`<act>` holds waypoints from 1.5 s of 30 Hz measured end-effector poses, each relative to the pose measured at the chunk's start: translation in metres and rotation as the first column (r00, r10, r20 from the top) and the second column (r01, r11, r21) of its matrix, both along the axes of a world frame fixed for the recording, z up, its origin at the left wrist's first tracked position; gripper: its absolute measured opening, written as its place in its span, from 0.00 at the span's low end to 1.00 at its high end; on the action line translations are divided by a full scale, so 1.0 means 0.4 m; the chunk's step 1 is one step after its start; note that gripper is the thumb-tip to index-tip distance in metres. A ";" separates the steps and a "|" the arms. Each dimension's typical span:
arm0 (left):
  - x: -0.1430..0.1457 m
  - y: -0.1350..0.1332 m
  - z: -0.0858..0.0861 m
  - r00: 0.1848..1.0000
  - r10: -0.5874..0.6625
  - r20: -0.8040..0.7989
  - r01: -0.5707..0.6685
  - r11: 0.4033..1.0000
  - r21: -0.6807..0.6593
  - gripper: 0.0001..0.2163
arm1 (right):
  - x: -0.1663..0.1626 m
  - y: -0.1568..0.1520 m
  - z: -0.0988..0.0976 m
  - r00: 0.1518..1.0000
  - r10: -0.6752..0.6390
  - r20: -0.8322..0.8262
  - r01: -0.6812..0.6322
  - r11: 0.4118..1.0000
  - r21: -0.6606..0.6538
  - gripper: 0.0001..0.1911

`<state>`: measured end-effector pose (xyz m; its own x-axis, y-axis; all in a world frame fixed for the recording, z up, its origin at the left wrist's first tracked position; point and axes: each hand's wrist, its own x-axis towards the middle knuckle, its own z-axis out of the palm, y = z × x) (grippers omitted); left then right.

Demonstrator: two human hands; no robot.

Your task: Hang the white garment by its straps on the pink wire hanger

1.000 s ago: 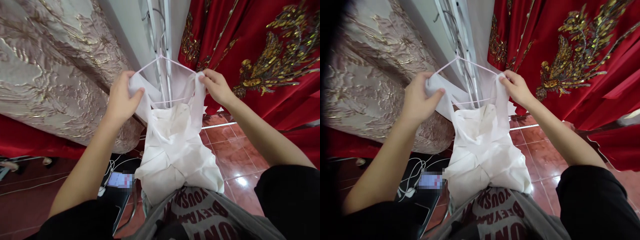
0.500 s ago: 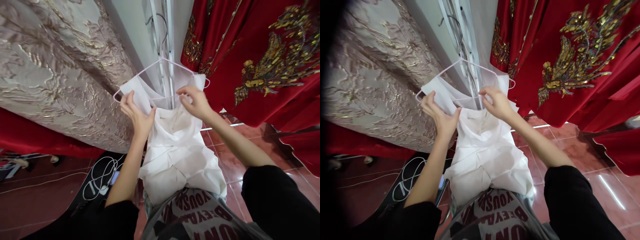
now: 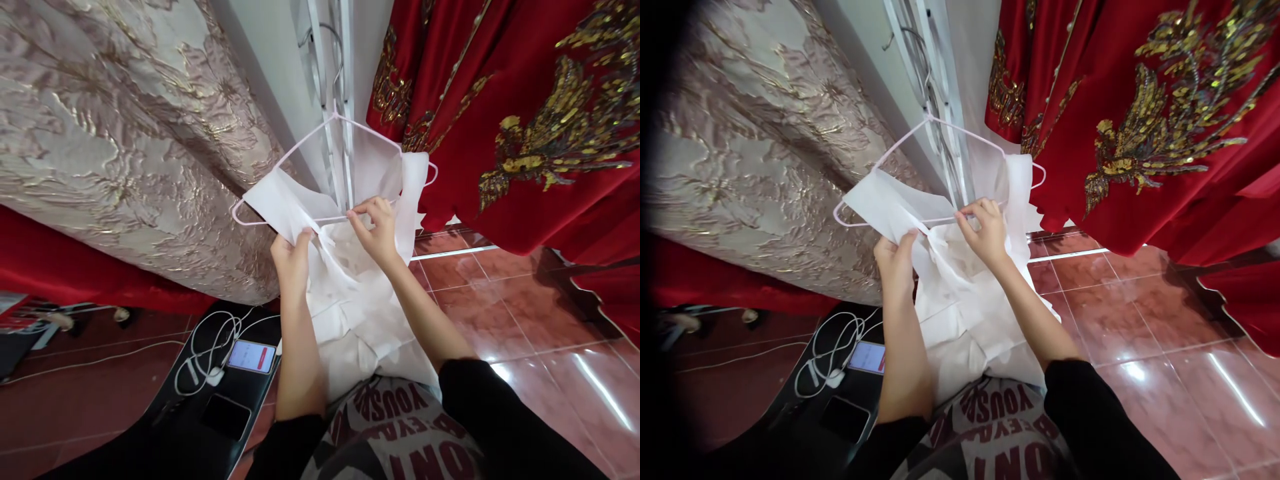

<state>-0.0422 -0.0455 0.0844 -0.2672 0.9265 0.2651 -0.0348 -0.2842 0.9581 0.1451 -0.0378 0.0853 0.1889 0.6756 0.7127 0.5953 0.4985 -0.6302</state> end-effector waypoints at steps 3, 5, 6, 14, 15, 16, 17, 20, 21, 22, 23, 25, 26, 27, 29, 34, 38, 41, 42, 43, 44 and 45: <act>-0.005 -0.046 0.010 0.999 -0.014 0.040 0.015 1.000 -0.022 0.10 | -0.015 -0.028 -0.002 0.999 0.002 -0.039 -0.001 1.000 0.008 0.15; -0.004 -0.064 0.012 0.996 -0.031 0.081 0.033 0.999 -0.034 0.12 | -0.019 -0.035 -0.001 0.999 0.000 -0.043 0.000 1.000 0.006 0.14; -0.002 -0.069 0.013 0.993 -0.042 0.107 0.046 0.998 -0.038 0.12 | -0.020 -0.036 -0.001 0.999 -0.003 -0.039 0.003 1.000 0.005 0.14; 0.020 -0.049 -0.003 0.991 0.020 0.130 -0.024 0.999 0.027 0.16 | -0.019 -0.026 -0.004 1.000 -0.001 -0.002 0.001 0.997 0.071 0.14; 0.021 -0.047 -0.006 0.994 0.012 0.108 -0.015 0.999 0.035 0.16 | -0.019 -0.027 -0.005 1.000 0.002 -0.004 -0.001 0.997 0.082 0.14; 0.023 -0.047 -0.009 0.996 -0.005 0.091 0.002 0.999 0.036 0.15 | -0.019 -0.028 -0.005 1.000 0.002 -0.004 -0.002 0.996 0.086 0.13; 0.025 -0.049 -0.011 0.996 -0.025 0.082 0.022 0.999 0.033 0.15 | -0.018 -0.030 -0.005 1.000 0.001 -0.001 -0.001 0.996 0.085 0.13; 0.037 -0.059 -0.012 0.991 -0.072 0.116 0.070 0.997 0.024 0.15 | -0.017 -0.035 -0.003 1.000 -0.008 0.015 0.007 0.997 0.073 0.14; 0.042 -0.062 -0.011 0.986 -0.082 0.144 0.080 0.997 0.019 0.15 | -0.016 -0.035 -0.003 1.000 -0.015 0.018 0.013 0.997 0.070 0.14; 0.047 -0.065 -0.009 0.981 -0.092 0.171 0.091 0.996 0.012 0.16 | -0.016 -0.036 -0.002 1.000 -0.022 0.019 0.021 0.997 0.069 0.14; 0.051 -0.068 -0.006 0.975 -0.105 0.196 0.107 0.994 0.004 0.17 | -0.016 -0.036 -0.001 0.999 -0.028 0.018 0.027 0.997 0.070 0.15; 0.058 -0.071 0.002 0.958 -0.142 0.248 0.149 0.989 -0.009 0.19 | -0.016 -0.034 -0.001 0.999 -0.032 0.017 0.031 0.997 0.066 0.15; 0.060 -0.071 0.008 0.948 -0.165 0.272 0.176 0.984 -0.016 0.20 | -0.016 -0.032 -0.002 0.999 -0.031 0.019 0.030 0.998 0.060 0.15; 0.060 -0.071 0.015 0.937 -0.190 0.293 0.206 0.978 -0.024 0.21 | -0.016 -0.030 -0.002 0.999 -0.030 0.021 0.028 0.998 0.052 0.15; 0.058 -0.069 0.035 0.916 -0.233 0.327 0.259 0.965 -0.036 0.20 | -0.014 -0.027 -0.003 0.999 -0.023 0.031 0.022 0.999 0.033 0.15; -0.001 -0.039 0.124 0.888 -0.257 0.382 0.271 0.962 0.019 0.12 | 0.012 -0.020 0.009 0.999 -0.003 0.045 0.001 0.999 0.050 0.16; -0.106 0.009 0.220 0.849 -0.249 0.466 0.227 0.968 0.103 0.11 | 0.049 -0.014 0.032 0.993 0.044 0.105 -0.049 0.998 0.043 0.16; -0.175 0.043 0.250 0.741 -0.255 0.622 0.272 0.960 0.071 0.06 | 0.069 -0.009 0.041 0.988 0.072 0.134 -0.084 0.993 0.084 0.15; -0.192 0.049 0.244 0.691 -0.233 0.685 0.270 0.961 0.055 0.06 | 0.074 -0.007 0.041 0.988 0.069 0.138 -0.082 0.992 0.093 0.14; -0.205 0.052 0.228 0.639 -0.203 0.742 0.258 0.965 0.041 0.09 | 0.078 -0.005 0.040 0.988 0.065 0.139 -0.079 0.992 0.097 0.14; -0.214 0.051 0.205 0.590 -0.164 0.790 0.232 0.972 0.029 0.12 | 0.082 -0.003 0.038 0.988 0.065 0.140 -0.079 0.992 0.096 0.14; -0.217 0.046 0.175 0.551 -0.129 0.825 0.201 0.979 0.019 0.14 | 0.084 0.000 0.037 0.988 0.068 0.139 -0.081 0.992 0.092 0.14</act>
<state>-0.1292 -0.0272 0.1543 -0.1755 0.9831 -0.0525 -0.8525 -0.1251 0.5075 0.1788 -0.0379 0.1000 0.0381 0.6104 0.7912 0.6302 0.5998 -0.4930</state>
